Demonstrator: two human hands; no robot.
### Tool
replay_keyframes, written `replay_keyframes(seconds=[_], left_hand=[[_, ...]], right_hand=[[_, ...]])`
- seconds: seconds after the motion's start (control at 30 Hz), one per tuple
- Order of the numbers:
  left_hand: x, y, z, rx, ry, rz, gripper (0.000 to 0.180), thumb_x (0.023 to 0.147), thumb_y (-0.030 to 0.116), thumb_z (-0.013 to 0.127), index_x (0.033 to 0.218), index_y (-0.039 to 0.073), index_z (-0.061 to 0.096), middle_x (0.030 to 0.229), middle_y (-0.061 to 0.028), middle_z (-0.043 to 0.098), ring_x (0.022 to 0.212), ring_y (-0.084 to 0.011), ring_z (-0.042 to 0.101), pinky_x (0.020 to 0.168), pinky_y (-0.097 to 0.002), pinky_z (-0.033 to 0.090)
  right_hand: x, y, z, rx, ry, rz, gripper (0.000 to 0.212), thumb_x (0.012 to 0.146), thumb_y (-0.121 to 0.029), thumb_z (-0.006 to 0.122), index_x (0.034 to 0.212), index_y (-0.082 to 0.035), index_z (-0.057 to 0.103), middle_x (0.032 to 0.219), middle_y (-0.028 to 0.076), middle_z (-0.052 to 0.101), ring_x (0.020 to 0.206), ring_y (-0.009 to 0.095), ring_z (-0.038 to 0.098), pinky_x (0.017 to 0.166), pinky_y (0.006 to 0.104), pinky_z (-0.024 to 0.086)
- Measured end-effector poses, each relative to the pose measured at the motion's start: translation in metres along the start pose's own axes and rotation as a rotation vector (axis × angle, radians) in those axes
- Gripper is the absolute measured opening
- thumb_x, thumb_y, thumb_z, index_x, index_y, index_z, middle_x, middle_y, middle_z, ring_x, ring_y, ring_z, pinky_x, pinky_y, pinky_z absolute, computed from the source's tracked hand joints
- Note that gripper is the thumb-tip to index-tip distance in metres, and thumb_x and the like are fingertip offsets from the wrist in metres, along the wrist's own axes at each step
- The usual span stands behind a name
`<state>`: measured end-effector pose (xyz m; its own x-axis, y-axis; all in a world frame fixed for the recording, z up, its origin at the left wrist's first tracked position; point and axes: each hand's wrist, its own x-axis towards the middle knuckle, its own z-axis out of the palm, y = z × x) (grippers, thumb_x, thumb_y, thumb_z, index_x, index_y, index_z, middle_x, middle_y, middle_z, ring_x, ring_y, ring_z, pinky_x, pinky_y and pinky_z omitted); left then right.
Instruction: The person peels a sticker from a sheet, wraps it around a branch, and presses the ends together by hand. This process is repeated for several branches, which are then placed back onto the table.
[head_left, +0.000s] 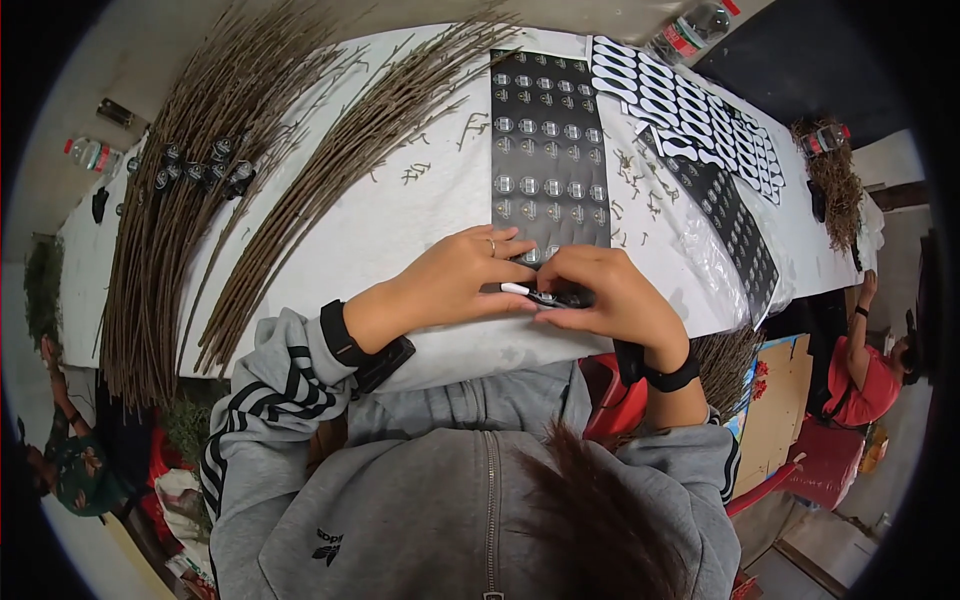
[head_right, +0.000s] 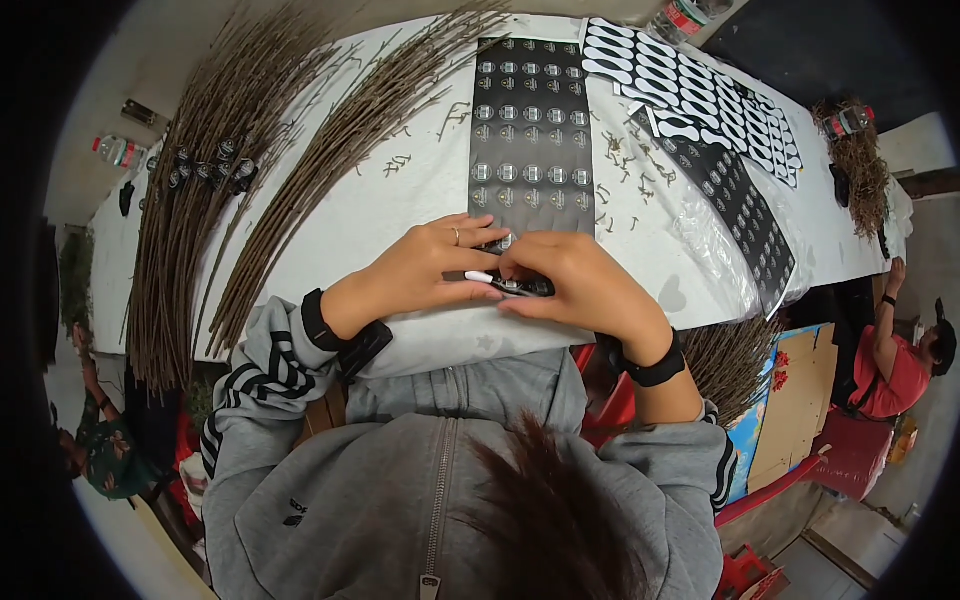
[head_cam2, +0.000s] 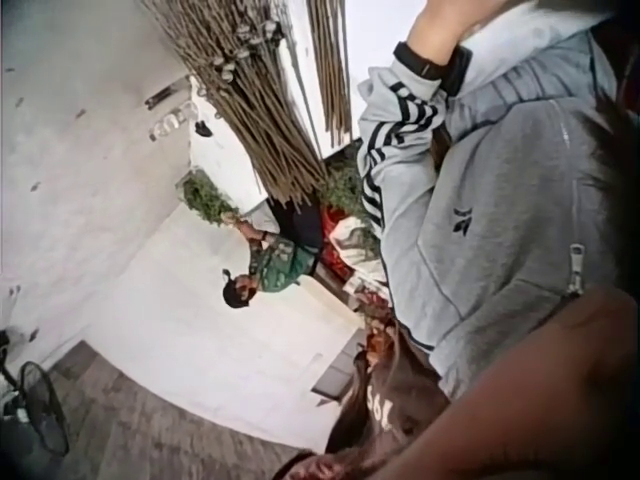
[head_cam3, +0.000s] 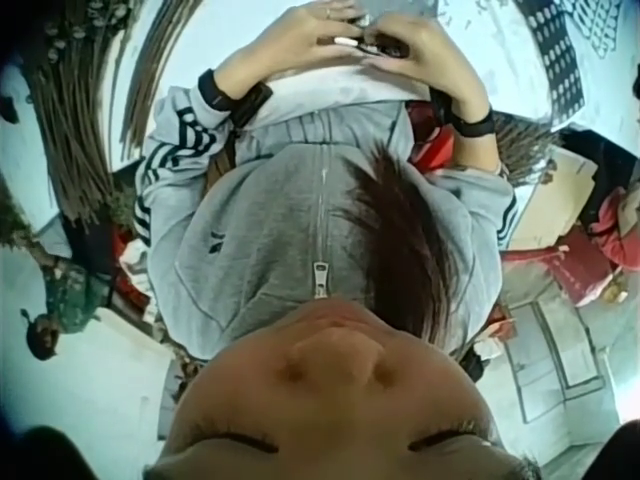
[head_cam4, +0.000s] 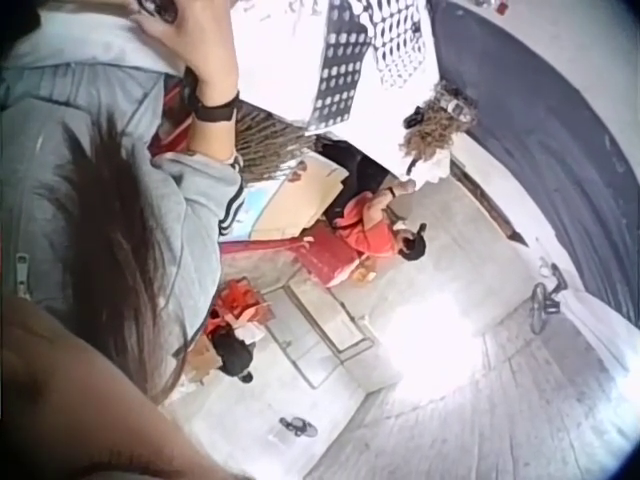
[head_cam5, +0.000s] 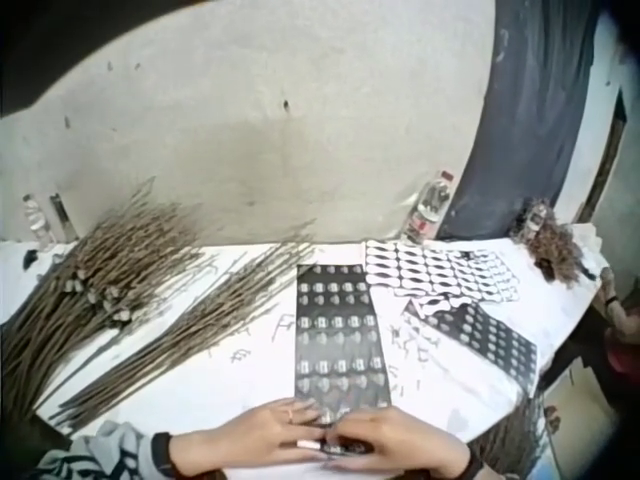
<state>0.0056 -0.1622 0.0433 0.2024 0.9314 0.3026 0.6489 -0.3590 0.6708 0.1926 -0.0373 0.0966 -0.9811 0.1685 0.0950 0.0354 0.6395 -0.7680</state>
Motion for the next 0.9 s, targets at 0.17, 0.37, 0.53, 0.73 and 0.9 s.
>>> replay_keyframes(seconds=[0.17,0.37,0.53,0.73,0.9], left_hand=[[0.000,-0.001,-0.002,-0.013,0.072,0.047,0.021,0.074,0.024,0.075,0.089,0.010,0.072,0.105,-0.0065,0.067,0.100,-0.0265,0.062,0.089,-0.0364,0.048],[-0.002,0.000,-0.001,0.006,0.066,0.091,0.015,0.074,0.022,0.074,0.083,0.010,0.071,0.095,-0.0011,0.069,0.090,-0.0218,0.063,0.081,-0.0338,0.050],[-0.004,0.000,0.000,0.008,0.020,0.102,0.019,0.073,0.025,0.075,0.084,0.010,0.071,0.096,-0.0019,0.069,0.089,-0.0227,0.064,0.079,-0.0333,0.051],[-0.007,0.003,0.001,-0.006,0.013,0.011,0.025,0.072,0.026,0.076,0.086,0.007,0.071,0.101,-0.0049,0.068,0.091,-0.0253,0.064,0.080,-0.0332,0.051],[-0.010,0.006,-0.003,-0.076,-0.032,-0.136,0.026,0.073,0.023,0.074,0.090,0.004,0.070,0.105,-0.0066,0.067,0.096,-0.0261,0.063,0.082,-0.0341,0.051]], right_hand=[[0.000,-0.005,0.002,0.043,0.038,0.117,0.021,0.069,-0.008,0.075,0.082,0.000,0.060,0.073,0.008,0.062,0.063,0.019,0.060,0.057,0.0281,0.047],[-0.003,-0.009,0.005,0.046,0.039,0.151,0.016,0.072,-0.007,0.074,0.080,0.000,0.062,0.070,0.008,0.063,0.060,0.017,0.060,0.056,0.0265,0.047],[-0.006,-0.010,0.005,0.054,-0.023,0.208,0.011,0.075,-0.005,0.071,0.080,0.001,0.063,0.071,0.009,0.064,0.061,0.018,0.060,0.057,0.0266,0.047],[-0.003,-0.006,0.008,0.030,0.005,0.225,0.007,0.082,-0.004,0.063,0.083,0.002,0.060,0.068,0.010,0.062,0.063,0.019,0.062,0.058,0.0275,0.048],[-0.001,-0.004,0.010,-0.010,0.083,0.307,0.008,0.091,-0.006,0.053,0.092,0.001,0.051,0.074,0.012,0.061,0.068,0.021,0.065,0.060,0.0278,0.049]])
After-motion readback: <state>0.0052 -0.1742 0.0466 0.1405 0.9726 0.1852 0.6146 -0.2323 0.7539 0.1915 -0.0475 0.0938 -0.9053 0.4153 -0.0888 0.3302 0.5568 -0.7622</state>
